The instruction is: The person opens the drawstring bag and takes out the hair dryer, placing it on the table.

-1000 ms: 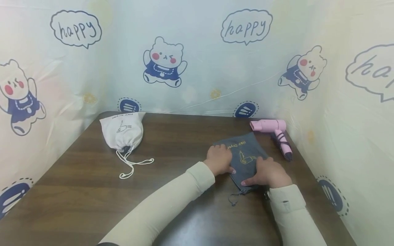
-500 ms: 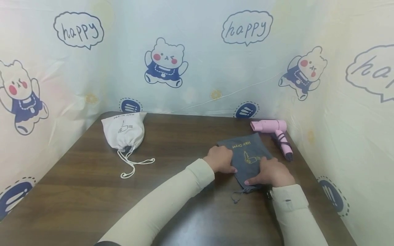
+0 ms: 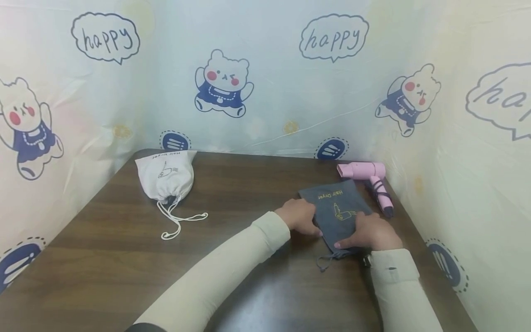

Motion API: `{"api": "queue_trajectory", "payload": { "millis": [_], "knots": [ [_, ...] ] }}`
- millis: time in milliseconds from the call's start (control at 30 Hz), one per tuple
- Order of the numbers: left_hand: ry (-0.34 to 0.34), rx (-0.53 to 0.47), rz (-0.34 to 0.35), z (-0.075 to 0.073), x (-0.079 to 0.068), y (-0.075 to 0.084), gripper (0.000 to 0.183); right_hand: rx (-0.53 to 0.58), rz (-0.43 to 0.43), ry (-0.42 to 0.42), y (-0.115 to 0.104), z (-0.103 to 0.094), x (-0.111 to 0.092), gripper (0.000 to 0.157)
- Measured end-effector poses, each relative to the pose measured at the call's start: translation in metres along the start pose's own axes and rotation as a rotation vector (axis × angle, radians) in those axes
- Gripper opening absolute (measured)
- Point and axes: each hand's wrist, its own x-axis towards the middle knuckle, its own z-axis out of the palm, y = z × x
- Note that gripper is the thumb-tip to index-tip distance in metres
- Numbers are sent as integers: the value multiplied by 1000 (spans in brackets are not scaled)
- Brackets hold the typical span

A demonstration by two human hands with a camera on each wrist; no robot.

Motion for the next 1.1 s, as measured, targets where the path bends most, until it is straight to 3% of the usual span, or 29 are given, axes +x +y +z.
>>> {"api": "queue_trajectory", "payload": {
  "millis": [467, 633, 733, 900, 1100],
  "knots": [
    [-14, 93, -6, 8, 5, 5, 75, 4, -1, -18, 13, -3, 10, 129],
    [-24, 69, -24, 8, 4, 5, 83, -3, -18, -9, 15, -3, 13, 129],
    [-53, 5, -38, 9, -1, 3, 92, -7, -30, -8, 16, -3, 16, 128],
    [-114, -69, -31, 12, -14, -10, 107, -8, -31, -38, 13, -3, 18, 112],
    [-148, 29, 17, 11, -41, -33, 96, -24, -19, -10, -9, -12, 7, 83]
  ]
}}
